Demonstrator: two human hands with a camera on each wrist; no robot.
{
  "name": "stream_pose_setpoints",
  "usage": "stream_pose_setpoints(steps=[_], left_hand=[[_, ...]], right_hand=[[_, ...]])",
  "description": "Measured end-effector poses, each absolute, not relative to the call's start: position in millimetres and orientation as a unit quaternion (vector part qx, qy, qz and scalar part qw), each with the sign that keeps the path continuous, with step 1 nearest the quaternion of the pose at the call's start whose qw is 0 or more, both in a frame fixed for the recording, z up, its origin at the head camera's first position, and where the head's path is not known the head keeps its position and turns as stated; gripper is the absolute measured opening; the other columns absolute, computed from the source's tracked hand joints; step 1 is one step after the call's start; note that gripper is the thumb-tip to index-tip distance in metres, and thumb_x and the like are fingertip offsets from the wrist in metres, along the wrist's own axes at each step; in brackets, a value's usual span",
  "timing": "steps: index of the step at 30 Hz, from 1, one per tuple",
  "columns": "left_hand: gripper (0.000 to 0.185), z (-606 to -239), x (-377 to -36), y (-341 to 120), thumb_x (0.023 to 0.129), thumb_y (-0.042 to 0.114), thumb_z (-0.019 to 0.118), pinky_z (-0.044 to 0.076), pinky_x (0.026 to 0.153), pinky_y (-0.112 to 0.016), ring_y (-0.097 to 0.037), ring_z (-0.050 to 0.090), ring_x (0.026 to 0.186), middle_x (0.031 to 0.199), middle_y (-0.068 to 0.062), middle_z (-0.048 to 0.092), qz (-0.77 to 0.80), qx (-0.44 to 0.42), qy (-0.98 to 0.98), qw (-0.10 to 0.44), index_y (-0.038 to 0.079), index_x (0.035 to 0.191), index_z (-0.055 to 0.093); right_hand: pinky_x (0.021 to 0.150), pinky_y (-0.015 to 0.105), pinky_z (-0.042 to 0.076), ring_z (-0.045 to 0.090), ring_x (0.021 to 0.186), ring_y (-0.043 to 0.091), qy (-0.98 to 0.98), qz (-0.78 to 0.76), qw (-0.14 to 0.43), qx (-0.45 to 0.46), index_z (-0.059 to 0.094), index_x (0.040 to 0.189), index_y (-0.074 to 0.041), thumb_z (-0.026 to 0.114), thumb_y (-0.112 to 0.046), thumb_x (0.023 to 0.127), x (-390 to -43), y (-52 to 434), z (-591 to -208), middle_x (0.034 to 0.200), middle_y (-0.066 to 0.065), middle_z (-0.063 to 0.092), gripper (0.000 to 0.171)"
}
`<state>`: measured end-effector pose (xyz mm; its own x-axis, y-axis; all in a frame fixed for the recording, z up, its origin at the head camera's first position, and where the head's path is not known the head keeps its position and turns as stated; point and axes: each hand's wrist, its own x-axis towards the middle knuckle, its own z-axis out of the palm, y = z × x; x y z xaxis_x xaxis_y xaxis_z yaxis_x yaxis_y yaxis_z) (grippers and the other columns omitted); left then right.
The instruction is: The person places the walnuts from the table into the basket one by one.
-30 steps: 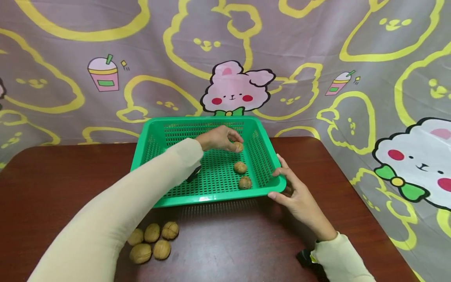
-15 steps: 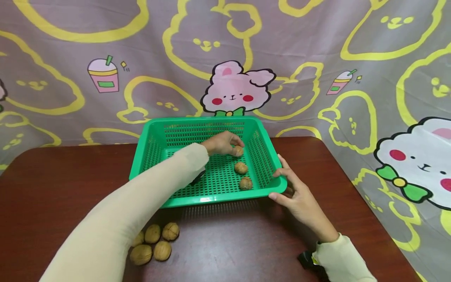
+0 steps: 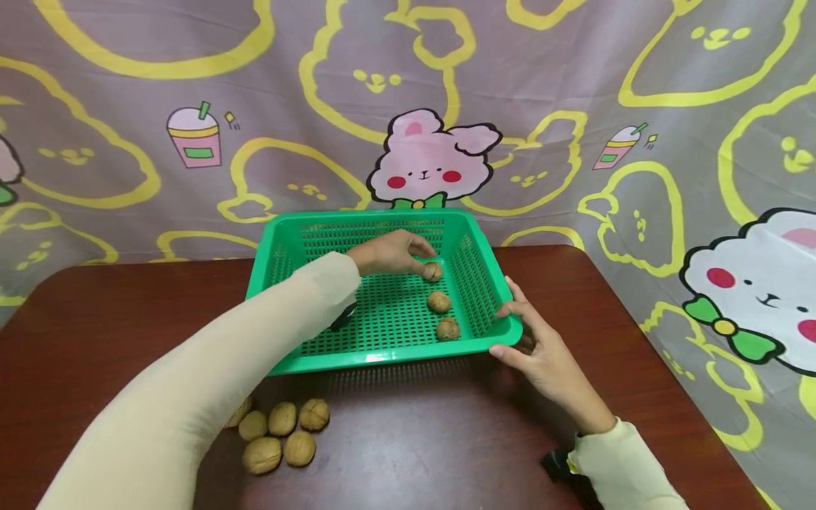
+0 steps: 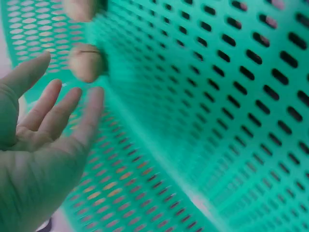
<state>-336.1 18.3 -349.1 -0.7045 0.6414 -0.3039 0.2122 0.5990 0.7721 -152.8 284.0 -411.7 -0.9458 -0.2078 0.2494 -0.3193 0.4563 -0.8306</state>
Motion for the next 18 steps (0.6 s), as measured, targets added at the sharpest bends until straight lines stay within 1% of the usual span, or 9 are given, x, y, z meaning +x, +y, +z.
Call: stream_pose_setpoints(steps=[4, 7, 9, 11, 13, 16, 18], left_hand=[[0.049, -327.4, -316.1, 1.0, 0.104, 0.025, 0.068, 0.049, 0.114, -0.048, -0.024, 0.048, 0.148, 0.162, -0.005, 0.05, 0.383, 0.272, 0.834, 0.288, 0.015, 0.15, 0.055], [0.045, -306.9, -292.5, -17.4, 0.104, 0.028, 0.068, 0.05, 0.113, -0.047, -0.024, 0.052, 0.145, 0.159, -0.002, 0.053, 0.385, 0.293, 0.835, 0.264, 0.02, 0.147, 0.059], [0.043, -292.7, -272.5, -31.8, 0.103, 0.029, 0.069, 0.052, 0.11, -0.047, -0.024, 0.056, 0.141, 0.155, 0.002, 0.057, 0.38, 0.306, 0.838, 0.243, 0.023, 0.145, 0.06], [0.042, -280.3, -250.7, -45.9, 0.102, 0.03, 0.071, 0.054, 0.107, -0.047, -0.023, 0.061, 0.136, 0.15, 0.005, 0.06, 0.378, 0.317, 0.841, 0.221, 0.026, 0.143, 0.062], [0.041, -271.7, -228.2, -60.0, 0.1, 0.03, 0.072, 0.056, 0.104, -0.046, -0.021, 0.064, 0.131, 0.145, 0.007, 0.062, 0.379, 0.326, 0.842, 0.203, 0.028, 0.141, 0.064], [0.04, -268.2, -196.5, -80.9, 0.099, 0.032, 0.075, 0.058, 0.101, -0.044, -0.017, 0.067, 0.123, 0.138, 0.008, 0.066, 0.38, 0.342, 0.841, 0.175, 0.029, 0.137, 0.066], [0.039, -270.3, -177.1, -95.5, 0.098, 0.033, 0.075, 0.058, 0.101, -0.044, -0.014, 0.068, 0.119, 0.133, 0.009, 0.068, 0.388, 0.35, 0.838, 0.16, 0.03, 0.136, 0.066]], right_hand=[[0.092, 0.017, 0.054, 0.053, 0.137, 0.044, -0.853, 0.495, 0.056, 0.156, 0.051, 0.128, -0.006, 0.075, -0.003, 0.095, -153.8, 282.6, -412.2, 0.177, 0.008, 0.013, 0.04], [0.092, 0.017, 0.054, 0.053, 0.136, 0.045, -0.854, 0.491, 0.056, 0.16, 0.051, 0.128, -0.006, 0.075, -0.003, 0.095, -155.2, 281.3, -412.1, 0.177, 0.008, 0.013, 0.04], [0.092, 0.018, 0.054, 0.054, 0.136, 0.043, -0.855, 0.489, 0.056, 0.162, 0.051, 0.128, -0.006, 0.075, -0.004, 0.096, -155.9, 280.4, -411.9, 0.177, 0.007, 0.013, 0.04], [0.092, 0.017, 0.054, 0.056, 0.135, 0.035, -0.859, 0.483, 0.058, 0.161, 0.052, 0.128, -0.007, 0.075, -0.005, 0.096, -155.9, 280.1, -411.4, 0.177, 0.005, 0.014, 0.04], [0.091, 0.017, 0.054, 0.057, 0.134, 0.02, -0.862, 0.478, 0.06, 0.16, 0.053, 0.129, -0.008, 0.075, -0.005, 0.096, -155.2, 280.5, -410.9, 0.177, 0.003, 0.014, 0.04], [0.09, 0.016, 0.053, 0.055, 0.129, -0.001, -0.865, 0.471, 0.063, 0.158, 0.053, 0.13, -0.008, 0.074, -0.005, 0.097, -153.4, 281.8, -410.1, 0.177, 0.002, 0.014, 0.04], [0.09, 0.015, 0.053, 0.053, 0.126, -0.009, -0.865, 0.471, 0.065, 0.16, 0.052, 0.13, -0.007, 0.074, -0.004, 0.097, -152.6, 282.6, -409.4, 0.177, 0.004, 0.013, 0.04]])
